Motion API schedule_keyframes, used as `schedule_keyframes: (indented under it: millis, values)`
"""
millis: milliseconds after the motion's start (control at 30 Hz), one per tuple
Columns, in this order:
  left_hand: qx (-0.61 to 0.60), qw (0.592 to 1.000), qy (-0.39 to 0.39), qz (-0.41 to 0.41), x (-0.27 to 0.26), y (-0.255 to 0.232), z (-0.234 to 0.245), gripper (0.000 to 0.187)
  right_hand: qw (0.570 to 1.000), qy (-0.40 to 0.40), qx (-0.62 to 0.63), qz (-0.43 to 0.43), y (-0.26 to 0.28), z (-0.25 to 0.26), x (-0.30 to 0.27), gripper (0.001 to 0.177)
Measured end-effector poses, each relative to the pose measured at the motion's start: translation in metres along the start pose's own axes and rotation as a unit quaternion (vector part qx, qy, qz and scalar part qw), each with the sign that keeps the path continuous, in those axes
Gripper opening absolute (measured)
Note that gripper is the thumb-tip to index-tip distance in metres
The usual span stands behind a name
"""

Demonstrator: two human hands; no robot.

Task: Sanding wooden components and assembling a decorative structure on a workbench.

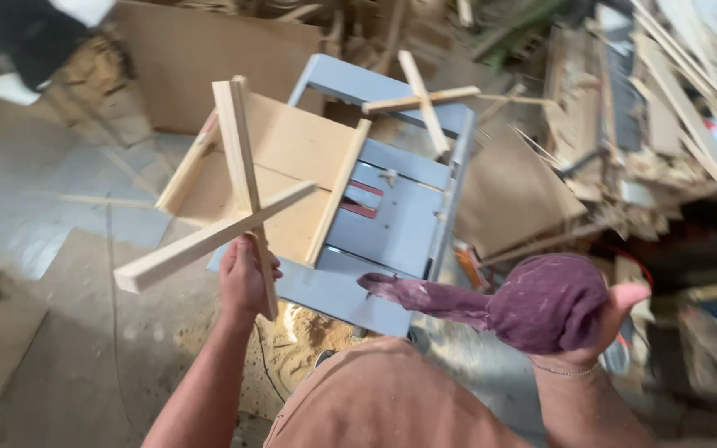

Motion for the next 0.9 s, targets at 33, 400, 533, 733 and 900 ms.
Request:
schedule_keyframes:
  millis: [33,400,533,733,900]
  values:
    - [-0.005,1.000,-0.025,-0.005,-0.012,-0.015,-0.001,0.040,1.000,0.017,0.012,-0.016,-0.010,0.008,0.011,0.070]
    - [-0.170,0.969,-0.139,-0.114,-0.065,0.040,-0.015,0.052,0.875,0.259,-0.331,-0.240,-0.135,0.002,0.111,0.042]
    - [-0.180,0.951,-0.215,-0.128,-0.103,0.068,-0.031,0.059,0.836,0.349,-0.297,-0.301,-0.185,0.043,0.092,0.016]
    - [-0.179,0.925,-0.331,-0.048,-0.194,0.039,-0.101,0.064,0.840,0.429,-0.126,-0.307,-0.183,-0.042,0.064,0.025]
    - [-0.119,0.926,-0.355,-0.043,-0.243,0.023,-0.138,0.048,0.709,0.561,-0.356,-0.237,-0.156,-0.135,0.018,0.037]
Point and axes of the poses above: each hand's wrist, its own x-axis towards the middle knuckle, its own z-axis out of the back of the hand, y = z × x, the point moved 6 cm from there along x, towards the middle knuckle, and after that the axes turned 9 degrees about y, right-handed, at the moved point
